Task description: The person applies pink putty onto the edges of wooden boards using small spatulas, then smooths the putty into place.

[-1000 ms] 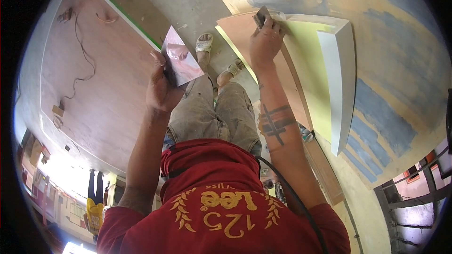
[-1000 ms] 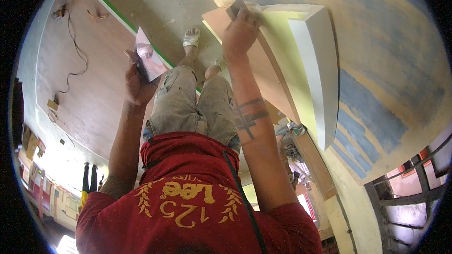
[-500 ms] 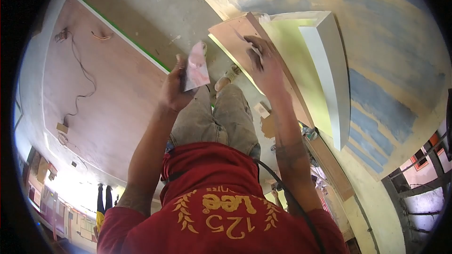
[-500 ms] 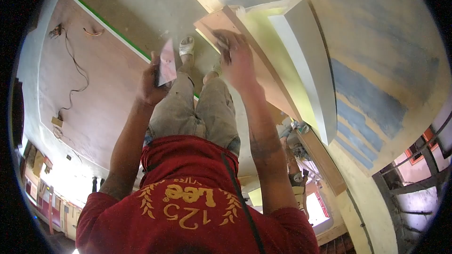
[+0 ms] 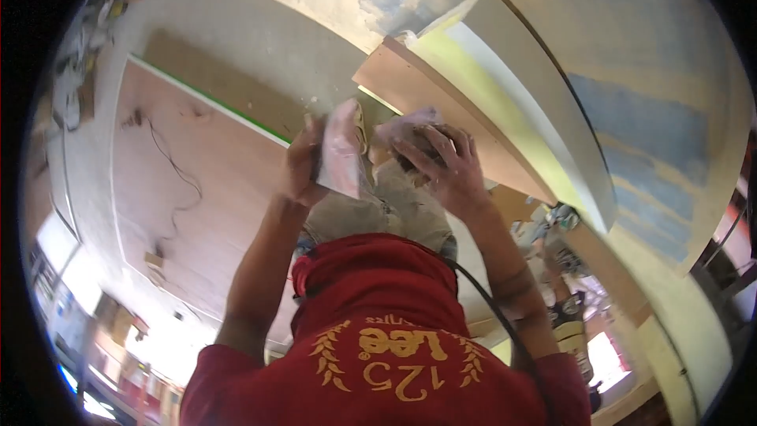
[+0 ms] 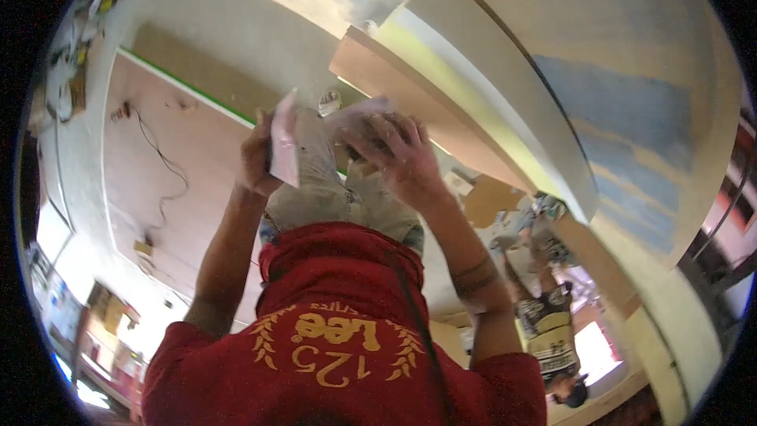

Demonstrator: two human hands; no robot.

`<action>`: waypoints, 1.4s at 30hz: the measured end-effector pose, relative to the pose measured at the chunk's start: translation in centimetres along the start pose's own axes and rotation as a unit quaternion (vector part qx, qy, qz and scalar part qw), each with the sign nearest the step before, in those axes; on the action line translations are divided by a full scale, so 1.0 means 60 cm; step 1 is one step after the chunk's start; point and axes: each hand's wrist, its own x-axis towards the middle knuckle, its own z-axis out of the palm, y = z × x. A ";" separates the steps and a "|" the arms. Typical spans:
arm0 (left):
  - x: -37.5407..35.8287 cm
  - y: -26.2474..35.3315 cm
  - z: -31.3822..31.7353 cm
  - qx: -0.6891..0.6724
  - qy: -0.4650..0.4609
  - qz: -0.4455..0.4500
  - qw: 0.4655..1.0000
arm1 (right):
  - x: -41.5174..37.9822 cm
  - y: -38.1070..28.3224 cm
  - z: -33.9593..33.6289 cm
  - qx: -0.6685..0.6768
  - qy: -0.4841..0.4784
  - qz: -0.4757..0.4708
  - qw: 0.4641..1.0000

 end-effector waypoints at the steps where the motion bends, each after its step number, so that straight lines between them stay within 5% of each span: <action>1: 0.000 0.007 0.009 0.011 0.024 0.037 0.999 | -0.008 0.015 -0.009 0.006 -0.031 0.039 0.999; 2: 0.009 0.017 0.013 0.048 0.020 0.047 0.998 | -0.011 0.018 -0.017 0.014 -0.064 0.078 0.995; 5: 0.024 0.040 0.041 0.174 0.073 0.093 0.978 | -0.022 0.008 -0.005 0.209 0.149 0.252 0.933; 8: 0.052 0.061 0.015 0.341 0.032 0.149 0.928 | -0.003 -0.031 -0.008 0.534 0.259 0.481 0.646; 10: 0.075 0.093 0.018 0.382 0.010 0.169 0.908 | 0.047 -0.061 -0.049 0.700 0.277 0.468 0.463; 12: 0.081 0.116 0.022 0.445 -0.017 0.174 0.878 | 0.090 -0.089 -0.076 0.783 0.271 0.448 0.337; 16: 0.077 0.145 0.080 0.546 -0.099 0.302 0.775 | 0.127 -0.129 -0.065 0.834 0.219 0.430 0.266; 17: 0.078 0.165 0.100 0.615 -0.172 0.321 0.700 | 0.147 -0.144 -0.065 0.856 0.238 0.404 0.220; 20: 0.083 0.176 0.100 0.709 -0.277 0.366 0.536 | 0.178 -0.169 -0.064 0.830 0.274 0.445 0.195; 24: 0.085 0.203 0.109 0.771 -0.286 0.372 0.430 | 0.146 -0.174 -0.043 0.867 0.282 0.364 0.190; 27: 0.089 0.229 0.088 0.803 -0.319 0.335 0.375 | 0.138 -0.153 -0.045 0.848 0.316 0.321 0.279; 28: 0.091 0.229 0.068 0.778 -0.274 0.297 0.481 | 0.149 -0.145 -0.043 0.757 0.374 0.424 0.328; 30: 0.074 0.226 0.005 0.691 -0.174 0.204 0.672 | 0.099 -0.098 0.016 0.616 0.318 0.443 0.569; 32: 0.065 0.226 -0.035 0.583 -0.066 0.108 0.803 | 0.094 -0.043 0.040 0.362 0.232 0.449 0.783; 34: 0.067 0.222 -0.053 0.429 0.007 0.026 0.903 | 0.103 -0.005 0.048 0.101 0.129 0.411 0.897; 36: 0.077 0.211 -0.053 0.235 0.041 -0.033 0.971 | 0.114 0.021 0.067 0.027 0.105 0.413 0.904; 42: 0.073 0.204 -0.077 0.173 0.057 -0.047 0.982 | 0.135 0.077 0.136 -0.057 0.093 0.389 0.915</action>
